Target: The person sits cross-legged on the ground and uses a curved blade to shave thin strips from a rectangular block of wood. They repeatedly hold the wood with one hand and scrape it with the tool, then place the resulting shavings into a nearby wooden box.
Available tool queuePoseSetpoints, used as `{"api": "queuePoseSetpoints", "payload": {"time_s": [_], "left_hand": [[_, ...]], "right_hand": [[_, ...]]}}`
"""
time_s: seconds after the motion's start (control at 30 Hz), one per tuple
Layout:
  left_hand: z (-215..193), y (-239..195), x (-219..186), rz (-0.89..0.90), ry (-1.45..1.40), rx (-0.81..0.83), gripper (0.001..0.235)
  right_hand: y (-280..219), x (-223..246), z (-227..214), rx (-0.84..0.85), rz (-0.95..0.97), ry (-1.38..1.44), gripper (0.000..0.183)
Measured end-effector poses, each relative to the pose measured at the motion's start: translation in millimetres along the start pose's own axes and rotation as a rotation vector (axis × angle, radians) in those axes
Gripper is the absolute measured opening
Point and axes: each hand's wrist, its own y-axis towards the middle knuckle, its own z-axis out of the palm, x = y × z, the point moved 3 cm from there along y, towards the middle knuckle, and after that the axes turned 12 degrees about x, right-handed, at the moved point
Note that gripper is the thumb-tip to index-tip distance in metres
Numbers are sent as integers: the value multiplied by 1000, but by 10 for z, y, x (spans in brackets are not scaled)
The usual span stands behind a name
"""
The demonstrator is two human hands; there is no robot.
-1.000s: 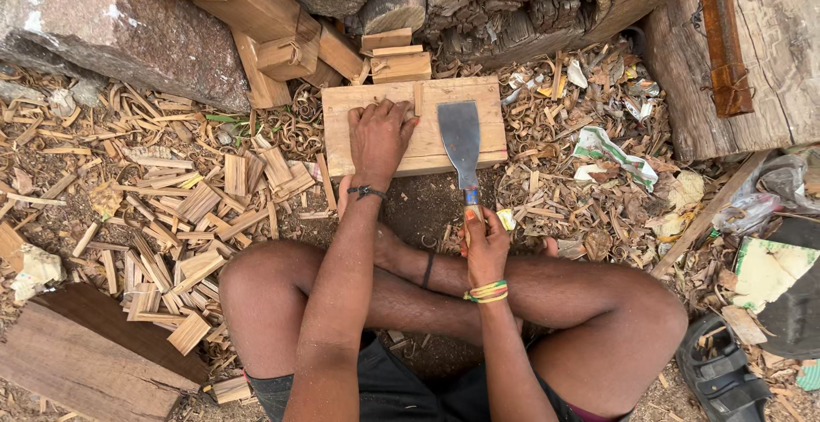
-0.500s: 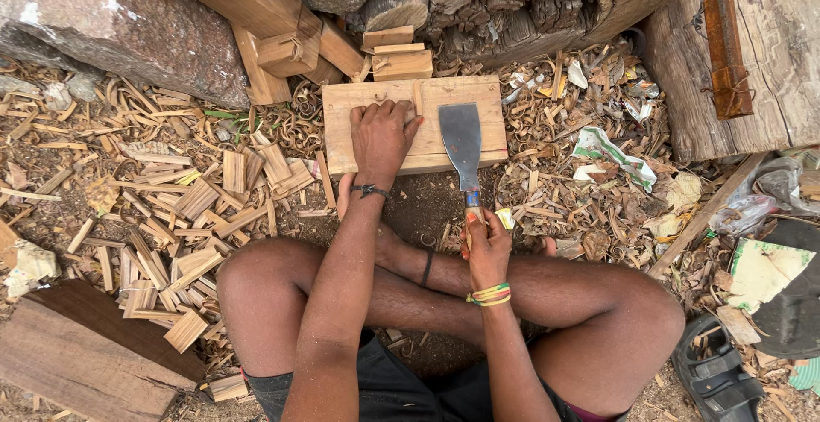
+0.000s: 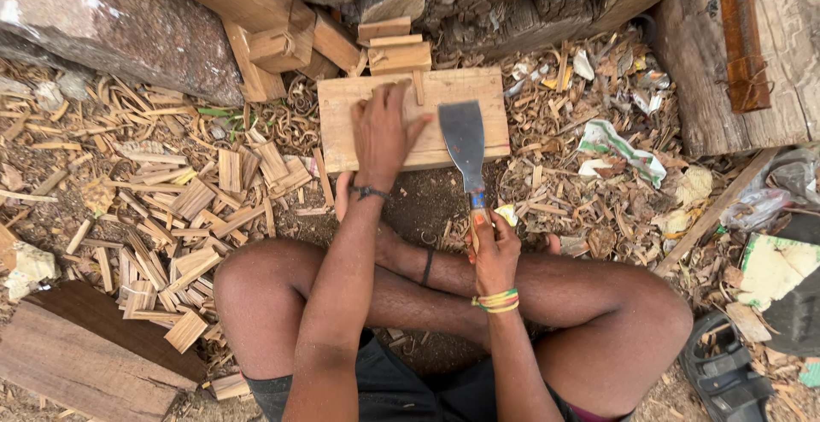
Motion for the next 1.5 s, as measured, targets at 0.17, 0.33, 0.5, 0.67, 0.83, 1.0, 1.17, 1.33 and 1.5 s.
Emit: {"api": "queuePoseSetpoints", "payload": {"time_s": [0.17, 0.33, 0.5, 0.67, 0.83, 1.0, 1.17, 1.33, 1.5], "left_hand": [[-19, -110, -535, 314, -204, 131, 72], [62, -223, -1035, 621, -359, 240, 63], [44, -272, -990, 541, -399, 290, 43], [-1, -257, -952, 521, -419, 258, 38], [-7, -276, -926, 555, -433, 169, 35], [-10, -295, -880, 521, -452, 146, 36], [35, -240, -889, 445, -392, 344, 43], [128, -270, -842, 470, -469, 238, 45], [121, -251, -874, 499, -486, 216, 42]], "right_hand": [[-23, -12, -2, -4, -2, 41, 30], [8, 21, 62, -33, 1, 80, 32], [-48, 41, 100, 22, -32, 13, 32], [-69, 57, 179, 12, -46, -42, 33], [-62, 35, 145, 11, -76, -56, 33], [-34, -5, 123, 23, -89, -121, 32], [1, 2, 123, 13, -25, -107, 31], [-14, -12, 115, 29, -54, -79, 31], [1, 73, 45, 17, -103, -203, 32]]}}
